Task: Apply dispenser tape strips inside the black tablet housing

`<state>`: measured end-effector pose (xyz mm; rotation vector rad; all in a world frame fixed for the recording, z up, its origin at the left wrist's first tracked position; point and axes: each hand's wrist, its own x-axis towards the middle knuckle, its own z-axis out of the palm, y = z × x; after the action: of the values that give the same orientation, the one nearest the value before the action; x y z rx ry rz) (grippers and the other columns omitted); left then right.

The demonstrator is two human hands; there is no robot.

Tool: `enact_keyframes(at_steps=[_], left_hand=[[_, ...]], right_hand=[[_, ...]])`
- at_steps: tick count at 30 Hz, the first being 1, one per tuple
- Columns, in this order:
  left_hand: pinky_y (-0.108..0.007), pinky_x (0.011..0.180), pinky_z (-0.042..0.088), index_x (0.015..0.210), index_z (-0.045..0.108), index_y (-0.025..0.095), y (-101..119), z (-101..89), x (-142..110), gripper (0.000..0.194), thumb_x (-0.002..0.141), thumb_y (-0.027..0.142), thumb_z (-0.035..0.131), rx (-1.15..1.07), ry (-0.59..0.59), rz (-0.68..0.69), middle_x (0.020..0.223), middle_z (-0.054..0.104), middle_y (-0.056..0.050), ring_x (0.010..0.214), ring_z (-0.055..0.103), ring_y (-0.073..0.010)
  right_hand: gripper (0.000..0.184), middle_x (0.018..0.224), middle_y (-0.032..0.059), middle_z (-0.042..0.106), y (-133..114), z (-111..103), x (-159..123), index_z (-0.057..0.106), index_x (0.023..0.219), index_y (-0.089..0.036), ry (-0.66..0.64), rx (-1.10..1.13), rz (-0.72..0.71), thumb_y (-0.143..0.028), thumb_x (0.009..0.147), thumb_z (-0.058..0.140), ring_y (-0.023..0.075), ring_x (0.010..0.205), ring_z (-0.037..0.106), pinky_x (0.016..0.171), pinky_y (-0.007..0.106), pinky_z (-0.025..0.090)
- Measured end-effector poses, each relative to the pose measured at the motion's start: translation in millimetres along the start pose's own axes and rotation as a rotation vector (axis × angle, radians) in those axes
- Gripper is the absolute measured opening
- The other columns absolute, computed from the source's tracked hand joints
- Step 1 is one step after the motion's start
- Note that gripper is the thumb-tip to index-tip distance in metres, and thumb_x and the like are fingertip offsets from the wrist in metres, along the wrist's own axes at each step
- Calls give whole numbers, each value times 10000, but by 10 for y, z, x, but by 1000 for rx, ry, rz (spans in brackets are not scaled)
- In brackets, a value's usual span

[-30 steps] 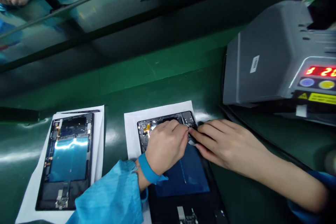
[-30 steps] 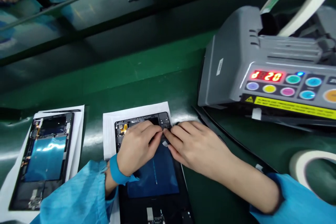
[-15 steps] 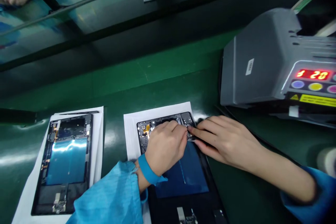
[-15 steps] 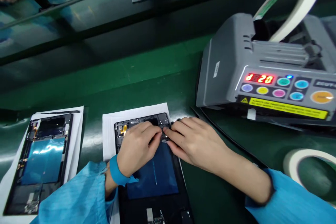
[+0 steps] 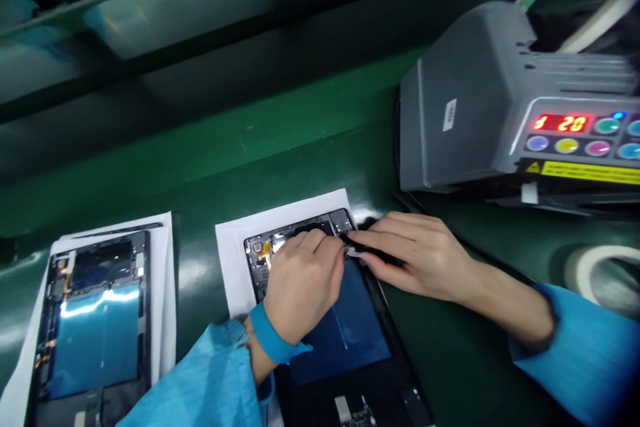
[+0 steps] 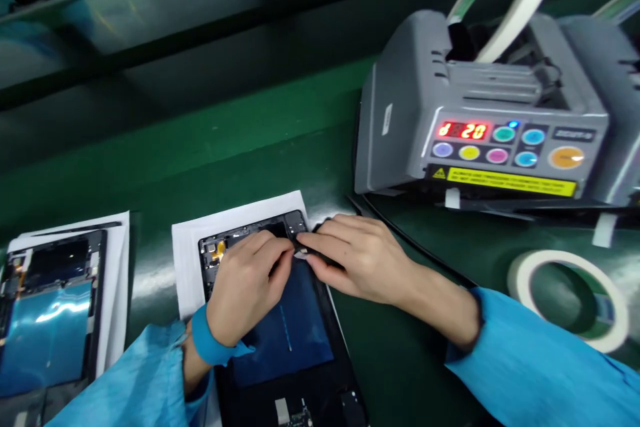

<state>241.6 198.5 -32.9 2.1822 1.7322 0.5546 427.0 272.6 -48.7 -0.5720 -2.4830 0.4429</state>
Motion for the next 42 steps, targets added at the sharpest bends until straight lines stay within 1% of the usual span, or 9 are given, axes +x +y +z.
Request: enact_keyframes(at_steps=[4, 9, 12, 16, 21, 30, 35, 42], left_hand=[[-325, 652, 450, 857, 599, 164, -11, -4, 16, 148, 924, 164, 466, -25, 7, 8, 780, 577, -32, 716, 544, -185], [-329, 660, 467, 863, 606, 158, -11, -9, 36, 145, 921, 155, 473, -43, 11, 9, 782, 589, -36, 721, 559, -188], [-331, 658, 472, 863, 610, 152, -9, -12, 47, 149, 922, 157, 473, -50, 16, 7, 778, 591, -41, 716, 561, -188], [-330, 659, 472, 863, 610, 152, -7, -9, 52, 140, 916, 156, 480, -50, 14, 1, 783, 593, -41, 721, 564, -189], [-326, 663, 464, 856, 604, 158, -5, -9, 47, 140, 914, 150, 478, -45, 9, 3, 784, 593, -34, 726, 564, -185], [-322, 652, 455, 845, 602, 159, 14, -24, 63, 155, 919, 159, 466, -41, -7, -9, 773, 586, -33, 717, 557, -182], [-317, 653, 448, 842, 603, 163, 9, -10, 56, 166, 923, 164, 459, -36, -6, -16, 767, 584, -31, 715, 554, -175], [-318, 650, 441, 828, 599, 170, 30, -9, 35, 168, 920, 178, 458, -23, -23, -35, 764, 571, -26, 711, 545, -178]], right_hand=[[224, 810, 29, 660, 48, -5, -5, 625, 1069, -137, 47, -44, 57, -138, 847, 596, 130, 706, 599, 620, 254, 482], [160, 803, 15, 672, 53, -19, 1, 637, 1004, -153, 86, -102, 56, -139, 848, 603, 114, 702, 622, 619, 230, 486], [108, 797, 8, 678, 43, -27, 12, 641, 957, -168, 65, -126, 40, -159, 871, 577, 108, 689, 625, 615, 226, 481], [105, 790, 5, 680, 33, -24, 25, 647, 912, -176, 50, -146, 23, -175, 893, 544, 98, 670, 620, 609, 220, 471], [93, 781, 2, 678, 25, -6, 47, 642, 914, -165, 56, -179, 20, -158, 880, 556, 101, 661, 612, 600, 222, 451], [86, 747, -13, 666, -18, 27, 81, 646, 879, -165, 66, -261, 5, -149, 864, 562, 96, 608, 575, 519, 247, 386], [79, 729, -15, 656, -24, 41, 73, 650, 878, -167, 63, -273, 8, -155, 860, 574, 103, 609, 565, 518, 264, 376], [93, 750, -5, 660, -34, 46, 74, 646, 885, -165, 44, -259, -1, -153, 877, 554, 103, 629, 568, 539, 257, 378]])
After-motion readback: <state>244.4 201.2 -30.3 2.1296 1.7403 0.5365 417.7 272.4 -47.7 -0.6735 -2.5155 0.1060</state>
